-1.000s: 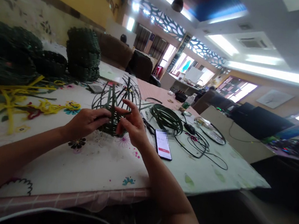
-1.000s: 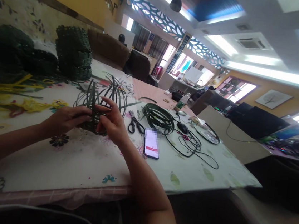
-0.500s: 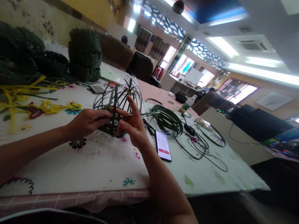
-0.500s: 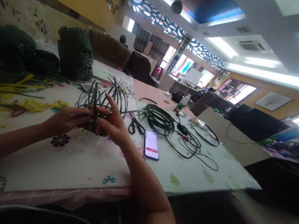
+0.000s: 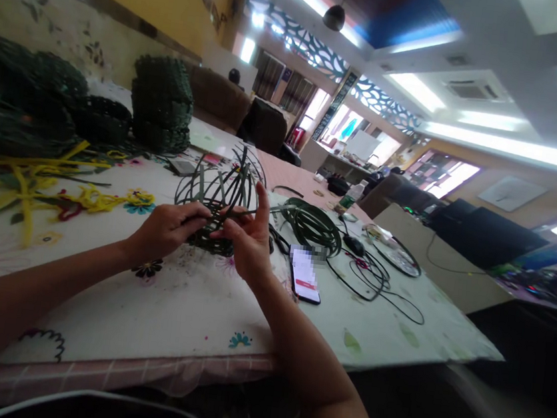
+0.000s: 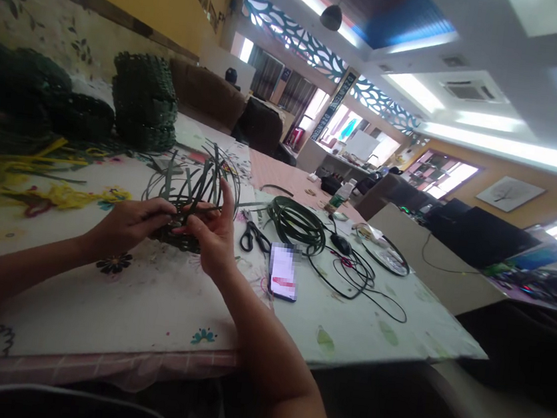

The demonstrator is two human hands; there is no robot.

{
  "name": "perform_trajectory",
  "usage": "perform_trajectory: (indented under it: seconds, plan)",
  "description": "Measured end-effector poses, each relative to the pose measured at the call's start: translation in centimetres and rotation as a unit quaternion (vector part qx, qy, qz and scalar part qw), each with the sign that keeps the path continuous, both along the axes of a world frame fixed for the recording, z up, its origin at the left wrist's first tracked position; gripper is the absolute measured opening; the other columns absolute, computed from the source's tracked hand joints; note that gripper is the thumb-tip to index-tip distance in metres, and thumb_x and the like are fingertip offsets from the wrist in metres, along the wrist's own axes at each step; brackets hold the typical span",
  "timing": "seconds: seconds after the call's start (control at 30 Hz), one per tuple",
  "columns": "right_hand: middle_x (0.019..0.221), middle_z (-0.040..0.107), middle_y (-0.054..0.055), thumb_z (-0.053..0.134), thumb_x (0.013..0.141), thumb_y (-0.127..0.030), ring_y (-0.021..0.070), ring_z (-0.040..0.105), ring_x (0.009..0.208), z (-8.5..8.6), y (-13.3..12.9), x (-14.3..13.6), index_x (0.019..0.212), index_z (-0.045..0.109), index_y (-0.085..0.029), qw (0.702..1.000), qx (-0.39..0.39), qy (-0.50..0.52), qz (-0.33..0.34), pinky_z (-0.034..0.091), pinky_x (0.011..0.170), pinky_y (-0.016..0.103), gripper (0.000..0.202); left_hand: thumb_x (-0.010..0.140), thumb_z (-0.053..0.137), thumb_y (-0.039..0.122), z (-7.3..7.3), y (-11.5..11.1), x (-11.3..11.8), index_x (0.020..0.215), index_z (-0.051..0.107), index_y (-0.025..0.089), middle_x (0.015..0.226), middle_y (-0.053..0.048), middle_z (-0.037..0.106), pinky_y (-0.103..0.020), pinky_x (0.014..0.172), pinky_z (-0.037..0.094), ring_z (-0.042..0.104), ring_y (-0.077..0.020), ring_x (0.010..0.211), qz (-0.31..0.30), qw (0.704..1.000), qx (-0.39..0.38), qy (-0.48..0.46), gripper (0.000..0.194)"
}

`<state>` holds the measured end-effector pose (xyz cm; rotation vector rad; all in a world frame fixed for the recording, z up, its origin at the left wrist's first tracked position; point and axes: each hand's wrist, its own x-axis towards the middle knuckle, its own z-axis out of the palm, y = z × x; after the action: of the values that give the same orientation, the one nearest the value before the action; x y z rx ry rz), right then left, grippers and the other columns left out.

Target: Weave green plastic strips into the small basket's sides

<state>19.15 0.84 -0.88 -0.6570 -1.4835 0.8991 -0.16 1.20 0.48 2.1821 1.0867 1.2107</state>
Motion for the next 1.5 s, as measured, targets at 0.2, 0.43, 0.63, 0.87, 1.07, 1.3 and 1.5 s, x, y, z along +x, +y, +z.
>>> perform_trajectory:
  seconds: [0.2,0.43,0.63,0.87,1.07,1.3,1.5]
  plan:
    - [0.1,0.06,-0.001,0.058,0.096,-0.033,0.0101,0.053,0.065,0.0,1.0,1.3,0.152,0.042,-0.036,0.997,0.009,-0.027,-0.067,0.064,0.065,0.029,0.058,0.091,0.062,0.044,0.2,1.6,-1.3,0.105,0.069,0.018,0.087,-0.004,0.071,-0.024,0.049,0.054,0.062,-0.0148,0.06,0.044,0.987,-0.09,-0.125,0.031]
    - [0.096,0.071,0.007,0.059,0.101,-0.026,0.0187,0.066,0.095,1.5,-1.2,1.4,0.093,0.074,-0.021,0.916,0.228,-0.209,-0.255,0.057,0.088,0.036,0.018,0.097,0.055,0.044,0.0,0.5,-0.7,0.1,0.071,0.021,0.08,-0.002,0.075,-0.025,0.063,0.053,0.068,-0.0171,0.069,0.049,0.998,0.042,-0.007,0.028]
    - [0.086,0.071,0.004,0.061,0.101,-0.022,0.0155,0.065,0.081,1.4,-1.3,1.4,0.096,0.079,-0.02,0.919,0.195,-0.239,-0.244,0.055,0.077,0.03,0.019,0.103,0.05,0.04,-0.8,-0.4,0.3,0.103,0.072,0.02,0.087,-0.003,0.079,-0.027,0.068,0.05,0.072,-0.0177,0.073,0.029,0.991,0.125,0.042,0.03]
    - [0.111,0.076,0.005,0.055,0.103,-0.022,0.0154,0.074,0.096,0.9,-1.6,0.8,0.112,0.078,-0.026,0.955,0.205,-0.177,-0.12,0.062,0.081,0.027,0.026,0.104,0.054,0.035,-2.0,0.1,0.4,0.105,0.075,0.02,0.095,-0.004,0.082,-0.024,0.068,0.052,0.076,-0.0176,0.076,0.009,0.984,0.173,0.043,0.026]
    - [0.116,0.076,0.006,0.067,0.093,-0.021,0.016,0.073,0.089,0.9,-1.5,0.7,0.113,0.074,-0.024,0.96,0.136,-0.173,-0.175,0.064,0.085,0.034,0.021,0.106,0.053,0.03,-3.1,0.0,1.0,0.115,0.075,0.019,0.102,-0.005,0.083,-0.023,0.069,0.056,0.079,-0.0178,0.081,-0.023,0.968,0.244,0.057,0.026]
    - [0.105,0.074,0.001,0.073,0.085,-0.025,0.0066,0.058,0.057,1.0,-1.1,0.4,0.111,0.072,-0.026,0.996,-0.008,-0.058,-0.061,0.053,0.05,0.022,0.027,0.107,0.054,0.029,-3.1,0.0,1.0,0.11,0.075,0.017,0.095,-0.005,0.083,-0.023,0.064,0.056,0.078,-0.0163,0.074,-0.027,0.963,0.262,0.056,0.025]
    - [0.082,0.067,-0.007,0.078,0.081,-0.03,0.0042,0.048,0.046,1.7,-1.3,0.4,0.124,0.067,-0.028,0.994,-0.104,0.019,0.028,0.038,0.039,0.018,0.044,0.106,0.055,0.028,-3.0,0.0,0.9,0.112,0.075,0.018,0.09,-0.003,0.082,-0.023,0.062,0.054,0.076,-0.0153,0.07,-0.041,0.965,0.253,0.055,0.023]
